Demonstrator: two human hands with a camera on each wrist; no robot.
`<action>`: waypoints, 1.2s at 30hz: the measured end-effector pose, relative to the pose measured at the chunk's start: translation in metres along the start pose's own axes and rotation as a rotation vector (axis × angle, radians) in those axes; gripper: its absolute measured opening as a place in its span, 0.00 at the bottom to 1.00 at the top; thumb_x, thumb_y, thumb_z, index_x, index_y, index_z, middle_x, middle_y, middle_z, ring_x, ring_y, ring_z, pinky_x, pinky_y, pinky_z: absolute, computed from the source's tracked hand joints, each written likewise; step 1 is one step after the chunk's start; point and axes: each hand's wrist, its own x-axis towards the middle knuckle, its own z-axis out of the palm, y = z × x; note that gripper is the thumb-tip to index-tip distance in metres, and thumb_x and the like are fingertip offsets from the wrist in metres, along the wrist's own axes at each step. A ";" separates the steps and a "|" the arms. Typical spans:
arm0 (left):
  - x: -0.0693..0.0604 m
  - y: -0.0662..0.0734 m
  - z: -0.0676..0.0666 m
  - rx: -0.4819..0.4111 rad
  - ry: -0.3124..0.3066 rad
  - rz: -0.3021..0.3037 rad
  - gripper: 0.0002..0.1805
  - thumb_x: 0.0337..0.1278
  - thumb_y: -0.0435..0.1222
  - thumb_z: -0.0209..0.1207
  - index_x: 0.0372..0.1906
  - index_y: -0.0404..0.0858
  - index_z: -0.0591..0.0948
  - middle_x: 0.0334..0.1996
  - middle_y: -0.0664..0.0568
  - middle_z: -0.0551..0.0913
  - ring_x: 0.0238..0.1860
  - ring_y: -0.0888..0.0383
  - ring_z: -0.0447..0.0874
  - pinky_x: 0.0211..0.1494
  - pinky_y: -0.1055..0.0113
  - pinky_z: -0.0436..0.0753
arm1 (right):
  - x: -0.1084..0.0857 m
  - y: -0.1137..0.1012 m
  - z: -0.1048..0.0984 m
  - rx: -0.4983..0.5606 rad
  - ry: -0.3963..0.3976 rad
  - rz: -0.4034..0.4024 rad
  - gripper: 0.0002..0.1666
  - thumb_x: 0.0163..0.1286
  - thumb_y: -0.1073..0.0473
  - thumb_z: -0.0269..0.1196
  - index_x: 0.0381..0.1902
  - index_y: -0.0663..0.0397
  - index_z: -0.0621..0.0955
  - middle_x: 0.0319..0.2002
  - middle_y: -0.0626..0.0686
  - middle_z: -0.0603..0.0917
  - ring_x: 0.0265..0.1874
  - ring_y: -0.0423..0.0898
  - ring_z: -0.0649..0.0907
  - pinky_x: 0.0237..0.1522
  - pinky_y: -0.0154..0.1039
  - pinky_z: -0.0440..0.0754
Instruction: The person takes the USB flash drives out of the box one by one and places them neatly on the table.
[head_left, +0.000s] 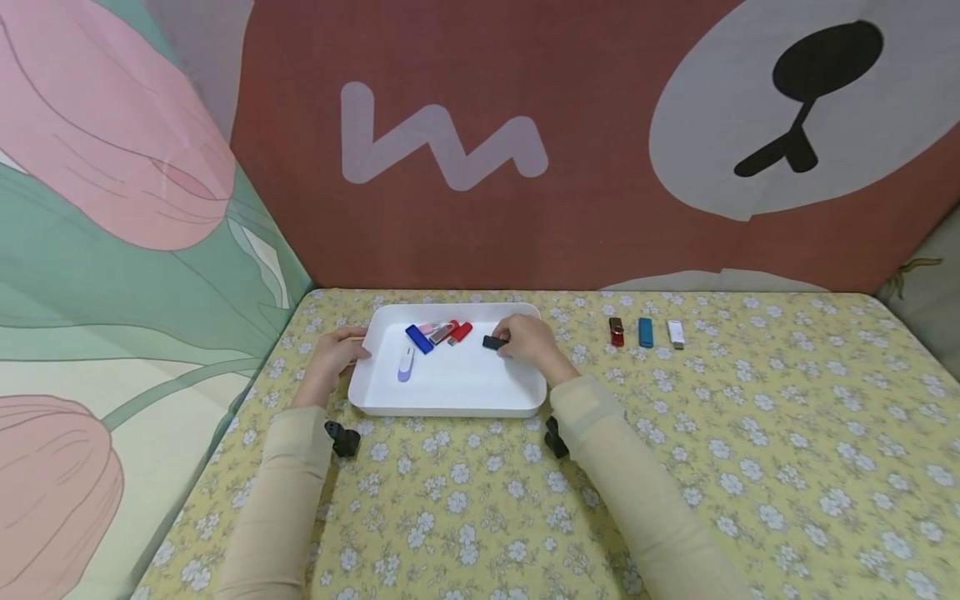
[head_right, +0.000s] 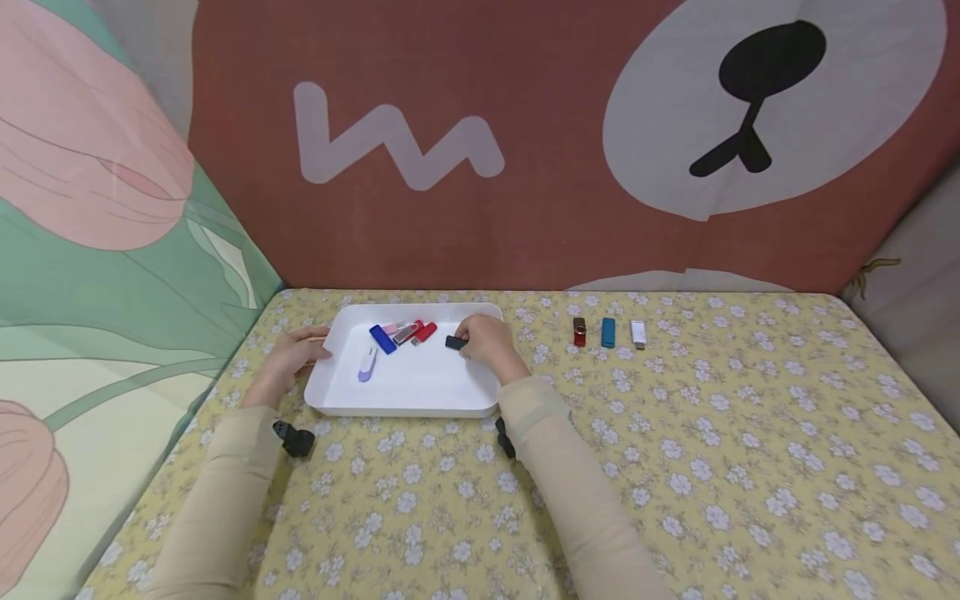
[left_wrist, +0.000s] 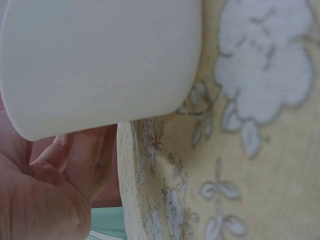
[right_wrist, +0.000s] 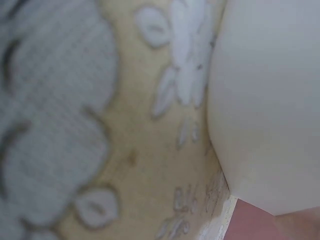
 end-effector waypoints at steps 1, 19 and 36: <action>0.000 0.000 0.000 0.000 0.001 -0.003 0.29 0.61 0.28 0.51 0.69 0.37 0.67 0.67 0.39 0.69 0.62 0.46 0.73 0.49 0.68 0.77 | 0.000 0.000 0.000 0.002 0.004 -0.001 0.16 0.60 0.58 0.69 0.47 0.50 0.85 0.43 0.52 0.86 0.44 0.47 0.82 0.49 0.42 0.77; -0.003 0.005 0.003 0.013 0.004 0.007 0.29 0.60 0.27 0.51 0.68 0.36 0.67 0.67 0.37 0.68 0.62 0.44 0.73 0.49 0.65 0.77 | 0.000 0.008 -0.010 0.472 0.076 0.045 0.16 0.67 0.53 0.61 0.50 0.54 0.82 0.46 0.56 0.84 0.48 0.50 0.80 0.49 0.43 0.77; -0.007 0.004 0.003 0.039 0.016 0.032 0.28 0.58 0.27 0.50 0.67 0.34 0.68 0.65 0.35 0.69 0.60 0.44 0.74 0.51 0.61 0.78 | 0.002 0.031 -0.028 0.995 0.059 0.193 0.27 0.69 0.57 0.60 0.63 0.60 0.72 0.62 0.62 0.72 0.61 0.57 0.76 0.61 0.46 0.76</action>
